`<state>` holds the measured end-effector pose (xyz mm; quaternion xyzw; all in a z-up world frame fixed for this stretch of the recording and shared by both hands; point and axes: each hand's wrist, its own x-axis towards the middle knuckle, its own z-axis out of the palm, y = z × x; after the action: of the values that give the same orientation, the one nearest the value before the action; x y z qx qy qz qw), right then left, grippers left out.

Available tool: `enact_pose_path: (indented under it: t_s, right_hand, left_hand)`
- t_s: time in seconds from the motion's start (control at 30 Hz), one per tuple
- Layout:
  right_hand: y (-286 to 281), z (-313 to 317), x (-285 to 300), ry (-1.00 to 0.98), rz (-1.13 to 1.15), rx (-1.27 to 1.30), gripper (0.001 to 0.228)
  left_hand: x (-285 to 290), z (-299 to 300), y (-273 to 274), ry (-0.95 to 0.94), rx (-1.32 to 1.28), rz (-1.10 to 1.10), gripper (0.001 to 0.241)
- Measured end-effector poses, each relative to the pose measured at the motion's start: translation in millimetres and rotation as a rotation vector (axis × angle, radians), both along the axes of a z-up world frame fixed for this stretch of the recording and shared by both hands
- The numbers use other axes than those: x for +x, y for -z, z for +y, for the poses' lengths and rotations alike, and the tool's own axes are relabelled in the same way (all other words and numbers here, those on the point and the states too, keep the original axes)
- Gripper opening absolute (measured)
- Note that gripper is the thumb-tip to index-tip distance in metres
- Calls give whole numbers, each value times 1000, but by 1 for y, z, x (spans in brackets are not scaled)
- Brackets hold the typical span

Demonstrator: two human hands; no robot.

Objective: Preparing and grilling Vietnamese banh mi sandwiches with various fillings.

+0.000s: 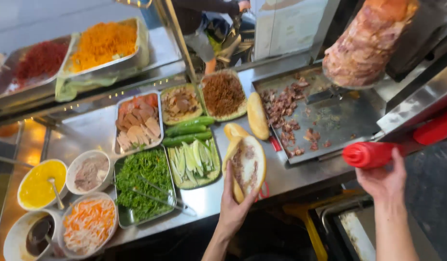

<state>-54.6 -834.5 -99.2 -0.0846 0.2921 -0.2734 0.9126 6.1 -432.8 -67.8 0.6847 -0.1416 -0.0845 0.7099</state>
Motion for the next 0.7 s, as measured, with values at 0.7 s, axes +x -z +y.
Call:
enact_pose_path:
  t_s: [0.7]
  right_hand:
    - [-141, 296, -52, -352, 293, -1791, 52]
  left_hand:
    - [-44, 82, 28, -25, -9, -67, 113]
